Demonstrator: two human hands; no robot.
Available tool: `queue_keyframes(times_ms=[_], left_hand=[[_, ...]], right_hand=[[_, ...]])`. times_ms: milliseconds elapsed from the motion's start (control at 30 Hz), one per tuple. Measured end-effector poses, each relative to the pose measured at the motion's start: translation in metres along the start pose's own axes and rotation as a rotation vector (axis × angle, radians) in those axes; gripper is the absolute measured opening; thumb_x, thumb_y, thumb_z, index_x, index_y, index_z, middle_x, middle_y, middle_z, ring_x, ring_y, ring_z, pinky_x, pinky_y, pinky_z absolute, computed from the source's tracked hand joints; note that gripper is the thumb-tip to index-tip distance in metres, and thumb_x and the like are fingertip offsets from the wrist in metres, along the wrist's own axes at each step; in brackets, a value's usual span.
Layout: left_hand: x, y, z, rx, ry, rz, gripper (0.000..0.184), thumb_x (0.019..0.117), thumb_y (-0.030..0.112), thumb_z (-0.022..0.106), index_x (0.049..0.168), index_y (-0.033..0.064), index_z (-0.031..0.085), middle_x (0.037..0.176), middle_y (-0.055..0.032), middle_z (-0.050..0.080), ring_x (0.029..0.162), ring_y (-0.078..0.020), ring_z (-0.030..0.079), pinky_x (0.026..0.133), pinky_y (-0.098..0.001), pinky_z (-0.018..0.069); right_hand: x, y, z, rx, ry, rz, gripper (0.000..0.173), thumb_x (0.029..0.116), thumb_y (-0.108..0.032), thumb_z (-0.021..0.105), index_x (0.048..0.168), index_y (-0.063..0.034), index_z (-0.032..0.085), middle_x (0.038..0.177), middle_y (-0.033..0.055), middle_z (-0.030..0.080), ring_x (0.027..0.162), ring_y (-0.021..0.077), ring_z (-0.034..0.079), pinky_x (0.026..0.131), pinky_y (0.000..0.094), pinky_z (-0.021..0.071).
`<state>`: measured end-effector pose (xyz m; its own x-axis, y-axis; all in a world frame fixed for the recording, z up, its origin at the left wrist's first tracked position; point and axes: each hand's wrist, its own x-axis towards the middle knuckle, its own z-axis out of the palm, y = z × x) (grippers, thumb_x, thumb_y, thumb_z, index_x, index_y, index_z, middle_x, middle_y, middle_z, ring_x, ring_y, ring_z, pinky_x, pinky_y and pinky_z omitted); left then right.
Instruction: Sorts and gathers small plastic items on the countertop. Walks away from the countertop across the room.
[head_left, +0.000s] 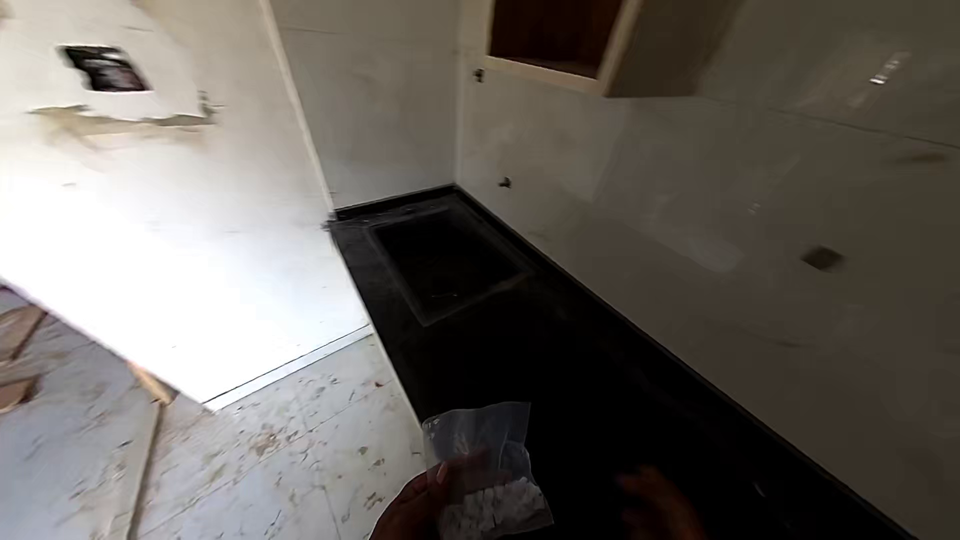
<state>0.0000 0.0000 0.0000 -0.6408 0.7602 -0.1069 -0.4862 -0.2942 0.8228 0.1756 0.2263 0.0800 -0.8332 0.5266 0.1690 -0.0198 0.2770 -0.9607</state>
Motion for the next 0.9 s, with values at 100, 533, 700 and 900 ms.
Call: queue_keyframes(times_ms=[100, 533, 700, 900], left_hand=[[0.021, -0.029, 0.037, 0.036, -0.081, -0.177, 0.051, 0.1118, 0.028, 0.023, 0.147, -0.0004, 0.048, 0.141, -0.0143, 0.062, 0.127, -0.0272, 0.062, 0.107, -0.0480, 0.0522], [0.083, -0.173, 0.076, 0.492, -0.207, -0.561, 0.032, 0.1049, 0.015, 0.058, 0.135, 0.0081, 0.063, 0.119, -0.0109, 0.071, 0.098, -0.0230, 0.073, 0.078, -0.0408, 0.0639], [0.093, -0.217, 0.078, 0.613, -0.176, -0.542, 0.038, 0.1042, 0.017, 0.059, 0.140, 0.0068, 0.059, 0.127, -0.0125, 0.068, 0.104, -0.0224, 0.071, 0.087, -0.0403, 0.0610], [0.089, -0.224, 0.073, 0.628, -0.191, -0.578, 0.041, 0.1034, 0.023, 0.061, 0.141, 0.0064, 0.058, 0.129, -0.0123, 0.067, 0.107, -0.0217, 0.070, 0.091, -0.0403, 0.0590]], right_hand=[[-0.044, 0.090, 0.039, 0.375, -0.003, 0.271, 0.068, 0.0985, -0.013, 0.063, 0.153, 0.0104, 0.030, 0.131, 0.0163, 0.065, 0.104, 0.0174, 0.071, 0.089, 0.0375, 0.0614], [-0.131, 0.210, -0.048, 0.207, 0.591, 0.689, 0.035, 0.0898, -0.004, 0.075, 0.122, 0.0049, 0.063, 0.089, 0.0105, 0.071, 0.068, 0.0111, 0.063, 0.064, 0.0279, 0.0549], [-0.136, 0.229, -0.064, 0.076, 0.761, 0.749, 0.028, 0.0899, -0.016, 0.079, 0.103, 0.0042, 0.065, 0.074, 0.0100, 0.066, 0.060, 0.0160, 0.061, 0.058, 0.0340, 0.0538], [-0.119, 0.224, -0.091, -0.280, 0.684, 0.707, 0.032, 0.0911, -0.029, 0.078, 0.101, 0.0004, 0.068, 0.075, 0.0097, 0.066, 0.067, 0.0223, 0.064, 0.066, 0.0462, 0.0540]])
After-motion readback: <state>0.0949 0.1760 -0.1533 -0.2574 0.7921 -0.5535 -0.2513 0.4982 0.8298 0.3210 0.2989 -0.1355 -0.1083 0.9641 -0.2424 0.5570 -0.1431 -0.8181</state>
